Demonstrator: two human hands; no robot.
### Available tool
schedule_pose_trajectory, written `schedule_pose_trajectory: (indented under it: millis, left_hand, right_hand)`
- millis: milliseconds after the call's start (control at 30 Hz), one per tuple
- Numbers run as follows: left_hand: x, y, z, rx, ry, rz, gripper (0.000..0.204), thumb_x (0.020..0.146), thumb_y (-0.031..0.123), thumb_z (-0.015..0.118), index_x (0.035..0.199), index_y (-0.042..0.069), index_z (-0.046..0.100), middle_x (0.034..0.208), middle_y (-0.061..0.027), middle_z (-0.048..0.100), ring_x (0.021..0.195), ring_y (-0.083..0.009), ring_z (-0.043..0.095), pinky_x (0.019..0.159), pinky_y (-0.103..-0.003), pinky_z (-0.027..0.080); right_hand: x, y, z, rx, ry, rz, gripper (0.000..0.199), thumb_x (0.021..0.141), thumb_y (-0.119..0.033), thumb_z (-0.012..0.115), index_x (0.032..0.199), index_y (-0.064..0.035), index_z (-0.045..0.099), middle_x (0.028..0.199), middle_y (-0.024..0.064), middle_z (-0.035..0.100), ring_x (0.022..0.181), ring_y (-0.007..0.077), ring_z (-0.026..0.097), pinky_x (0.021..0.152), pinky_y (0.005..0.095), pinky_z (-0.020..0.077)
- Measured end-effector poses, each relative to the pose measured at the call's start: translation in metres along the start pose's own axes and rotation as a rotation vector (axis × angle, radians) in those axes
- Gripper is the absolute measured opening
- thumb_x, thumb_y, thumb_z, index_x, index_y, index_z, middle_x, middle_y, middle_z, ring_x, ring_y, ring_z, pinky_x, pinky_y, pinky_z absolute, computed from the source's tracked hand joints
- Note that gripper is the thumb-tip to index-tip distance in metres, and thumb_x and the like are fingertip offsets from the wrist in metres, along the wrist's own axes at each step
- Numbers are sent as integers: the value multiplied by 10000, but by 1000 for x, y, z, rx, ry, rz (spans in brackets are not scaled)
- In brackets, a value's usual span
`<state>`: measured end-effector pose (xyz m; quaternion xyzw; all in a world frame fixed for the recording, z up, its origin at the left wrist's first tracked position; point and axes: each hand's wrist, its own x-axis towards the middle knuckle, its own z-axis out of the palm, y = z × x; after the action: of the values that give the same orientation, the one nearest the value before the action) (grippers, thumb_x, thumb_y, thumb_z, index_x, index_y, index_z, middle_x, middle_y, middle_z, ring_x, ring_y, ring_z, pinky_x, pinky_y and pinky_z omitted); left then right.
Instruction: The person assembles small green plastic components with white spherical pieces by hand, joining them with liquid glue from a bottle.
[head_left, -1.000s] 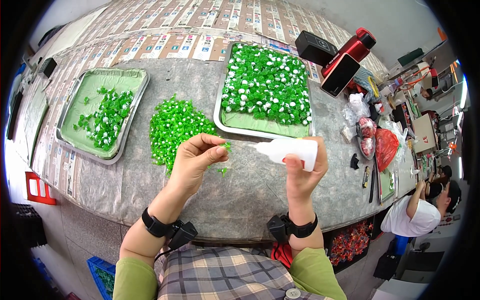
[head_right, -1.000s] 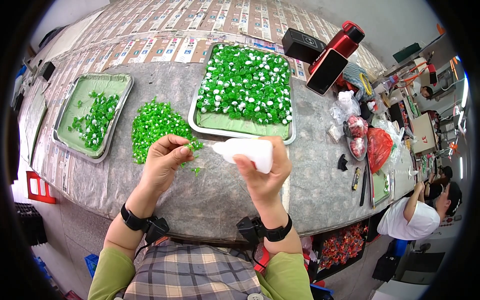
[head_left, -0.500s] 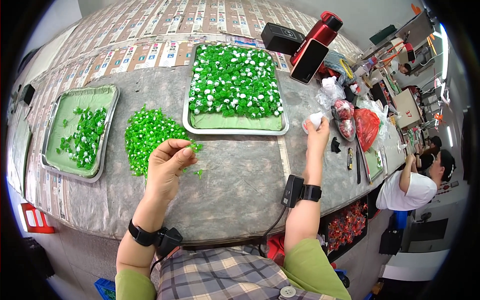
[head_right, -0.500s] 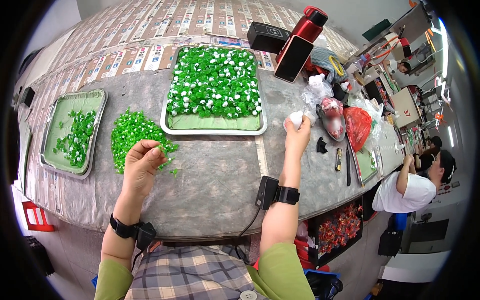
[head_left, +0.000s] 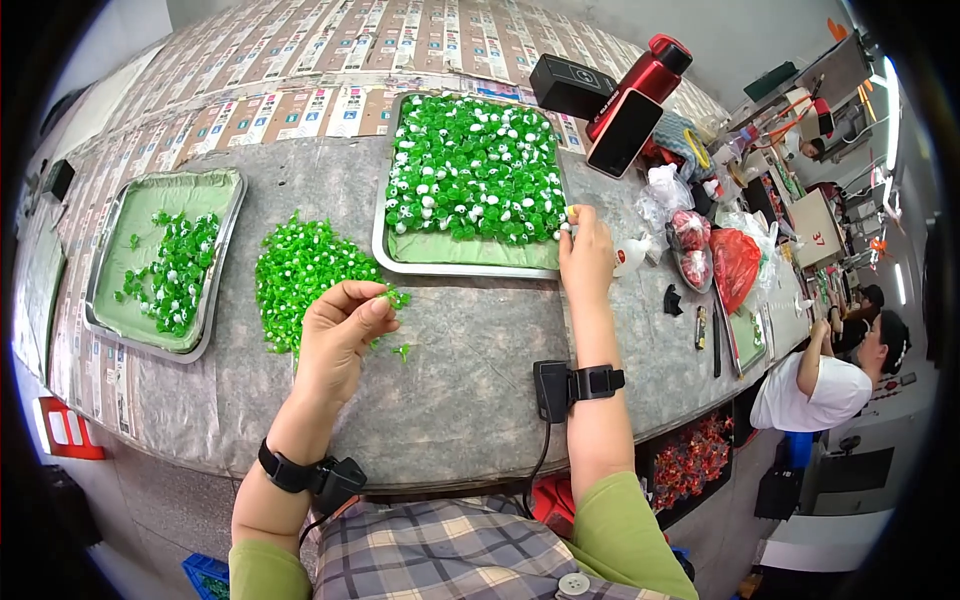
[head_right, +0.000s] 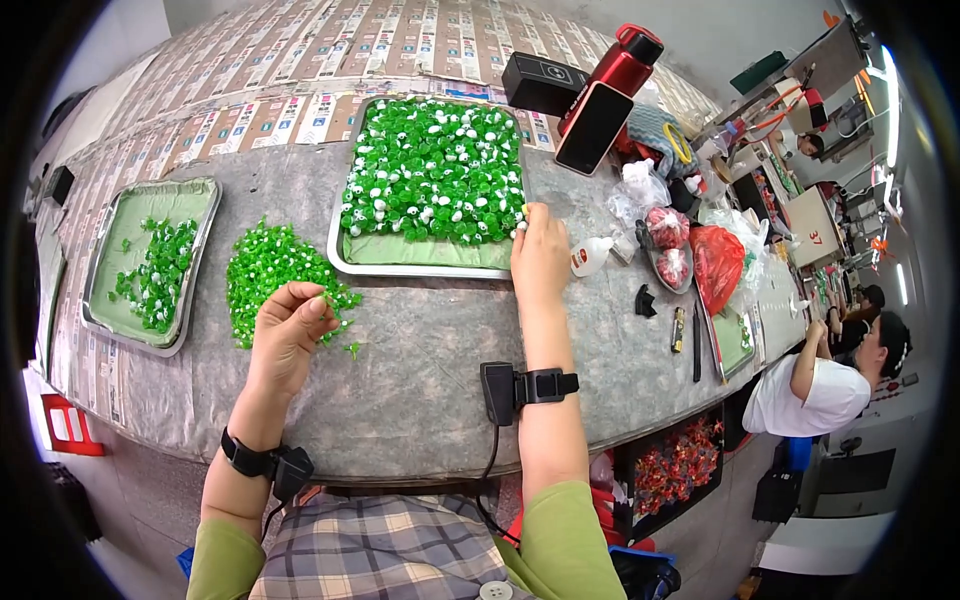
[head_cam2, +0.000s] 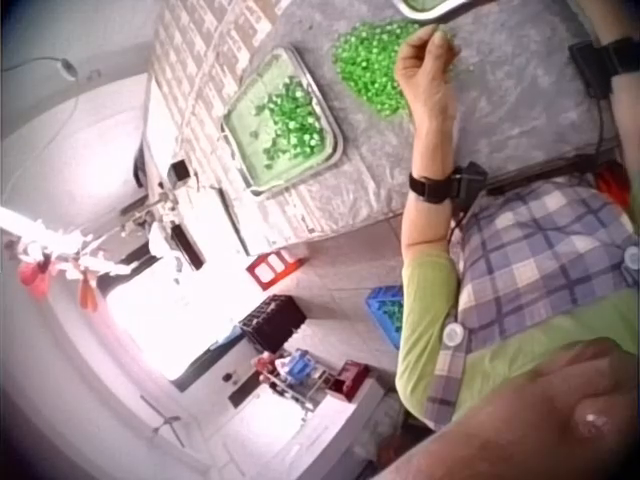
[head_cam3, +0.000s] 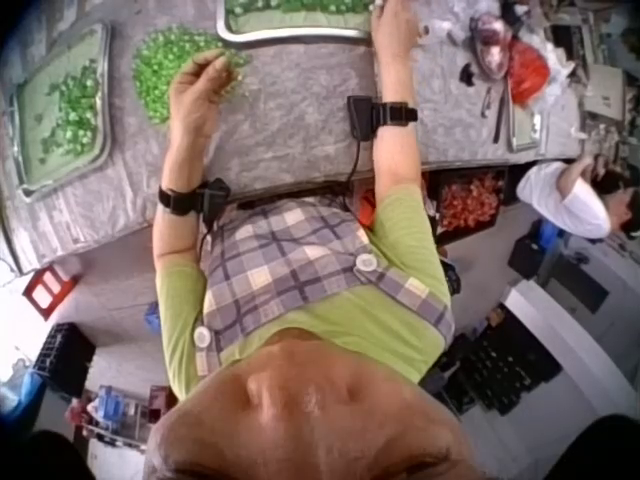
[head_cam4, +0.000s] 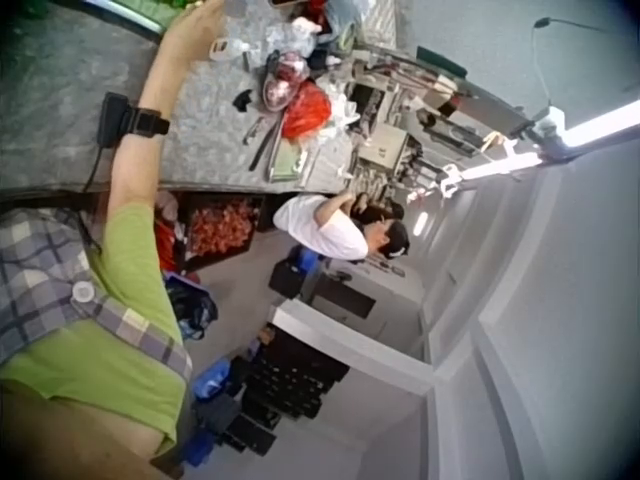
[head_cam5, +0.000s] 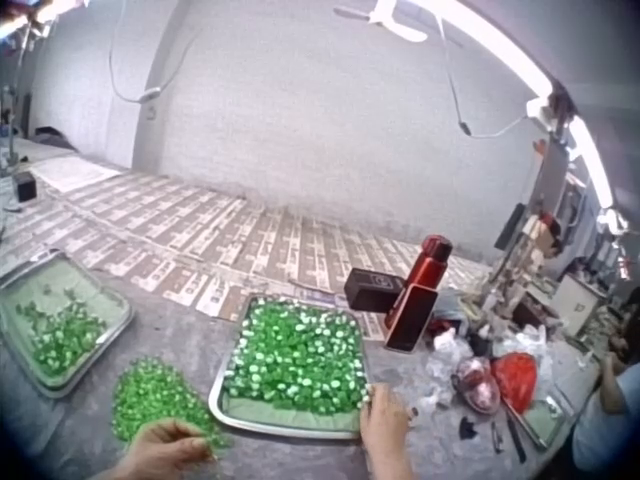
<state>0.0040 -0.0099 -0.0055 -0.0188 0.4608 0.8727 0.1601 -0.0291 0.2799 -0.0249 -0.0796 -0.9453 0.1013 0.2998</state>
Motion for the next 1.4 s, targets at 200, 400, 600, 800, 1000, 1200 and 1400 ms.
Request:
schedule_pose_trajectory:
  millis: [200, 400, 600, 800, 1000, 1200, 1400]
  left_hand:
    - [0, 1, 0, 17, -7, -3, 119, 760, 79, 585, 861, 26, 556, 764, -28, 574, 677, -105, 551, 650, -246, 477]
    - [-2, -1, -2, 45, -97, -50, 132, 756, 104, 595, 862, 34, 556, 785, -27, 583, 690, -109, 567, 651, -248, 479]
    - [-2, -2, 2, -24, -132, -97, 144, 765, 109, 582, 882, 35, 542, 840, -67, 594, 759, -144, 579, 663, -252, 483]
    - [-4, 0, 3, -49, -123, -81, 146, 772, 103, 571, 891, 28, 534, 860, -85, 590, 772, -150, 578, 672, -260, 485]
    - [-4, 0, 4, -95, -100, -74, 121, 778, 98, 559, 873, 33, 521, 816, -56, 581, 712, -114, 570, 651, -238, 495]
    - [-4, 2, 5, -134, -97, -85, 115, 781, 100, 554, 873, 40, 521, 792, -45, 580, 692, -102, 567, 639, -230, 497]
    - [-3, 0, 4, -121, -73, -74, 120, 773, 88, 563, 874, 37, 522, 780, -53, 584, 681, -114, 575, 643, -238, 497]
  right_hand:
    - [2, -11, -12, 208, 18, 160, 270, 692, 6, 546, 942, -32, 452, 815, 72, 521, 712, 191, 532, 587, 303, 432]
    - [-15, -69, -47, 1322, -299, 341, 258, 755, 39, 510, 1009, 35, 467, 861, 42, 464, 739, 102, 516, 685, 217, 456]
    - [-36, -114, -40, 1584, -699, 289, 213, 770, 12, 512, 983, 19, 520, 891, 29, 513, 807, 115, 541, 726, 233, 443]
    - [-43, -124, -38, 1584, -794, 341, 201, 771, -16, 542, 969, 16, 527, 891, 42, 552, 807, 102, 544, 720, 223, 450]
    - [-47, -124, -36, 1705, -839, 430, 199, 766, -41, 569, 953, 19, 535, 872, 63, 580, 772, 101, 556, 693, 224, 464]
    - [-44, -119, -35, 1770, -928, 487, 195, 757, -46, 582, 938, 12, 544, 860, 67, 584, 752, 107, 560, 676, 230, 468]
    - [-45, -122, -39, 1739, -852, 456, 198, 743, -36, 596, 932, -1, 549, 854, 42, 582, 754, 91, 554, 686, 214, 453]
